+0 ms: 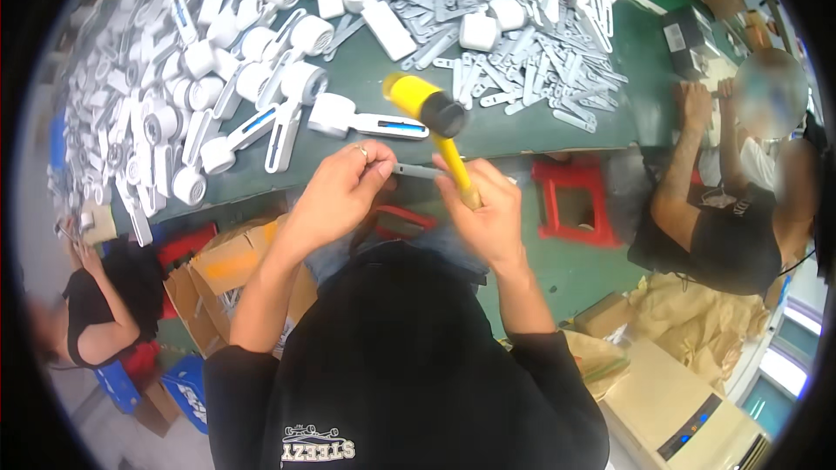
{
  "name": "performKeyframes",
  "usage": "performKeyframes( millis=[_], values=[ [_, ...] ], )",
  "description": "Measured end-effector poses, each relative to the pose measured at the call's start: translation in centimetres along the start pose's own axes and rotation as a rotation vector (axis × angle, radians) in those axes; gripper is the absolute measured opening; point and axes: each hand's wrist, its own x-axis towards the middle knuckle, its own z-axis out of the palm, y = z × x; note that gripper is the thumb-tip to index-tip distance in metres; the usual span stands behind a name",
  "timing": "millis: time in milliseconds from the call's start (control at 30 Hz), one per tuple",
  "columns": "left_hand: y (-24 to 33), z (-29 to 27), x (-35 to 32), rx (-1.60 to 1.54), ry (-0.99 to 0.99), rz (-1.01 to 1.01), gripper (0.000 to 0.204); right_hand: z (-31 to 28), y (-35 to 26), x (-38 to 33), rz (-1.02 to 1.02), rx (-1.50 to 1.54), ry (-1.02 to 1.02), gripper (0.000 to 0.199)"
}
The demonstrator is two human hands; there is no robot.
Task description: Assembling plastic components by hammering them into place on a production line.
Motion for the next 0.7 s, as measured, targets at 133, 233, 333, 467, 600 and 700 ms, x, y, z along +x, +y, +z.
performKeyframes(
  millis=[133, 233, 333, 467, 600, 700],
  values=[
    [-2.7, -2.0, 0.0, 0.237, 0.231, 0.21, 0.029, 1.8, 0.6, 1.8, -0.025, -0.055, -0.097, 0.02],
    [-4.4, -3.8, 1.9, 0.599, 0.419, 0.546, 0.06, 4.3, 0.7, 4.4, 0.353, 0.121, -0.045, 0.02],
    [-7.0, -3.7, 3.8, 0.63, 0.424, 0.632, 0.062, 4.9, 0.4, 6.1, 0.437, 0.047, -0.137, 0.022],
    [-8.0, -3.4, 4.9, 0.543, 0.391, 0.657, 0.052, 4.6, 0.7, 6.6, 0.57, 0.119, -0.232, 0.021],
    [-8.6, -3.5, 5.6, 0.529, 0.369, 0.773, 0.029, 4.2, 1.0, 7.2, 0.585, 0.102, -0.292, 0.023],
    [-9.3, -3.5, 6.0, 0.531, 0.339, 0.84, 0.019, 4.1, -0.2, 8.5, 0.678, 0.019, -0.337, 0.029]
  ],
)
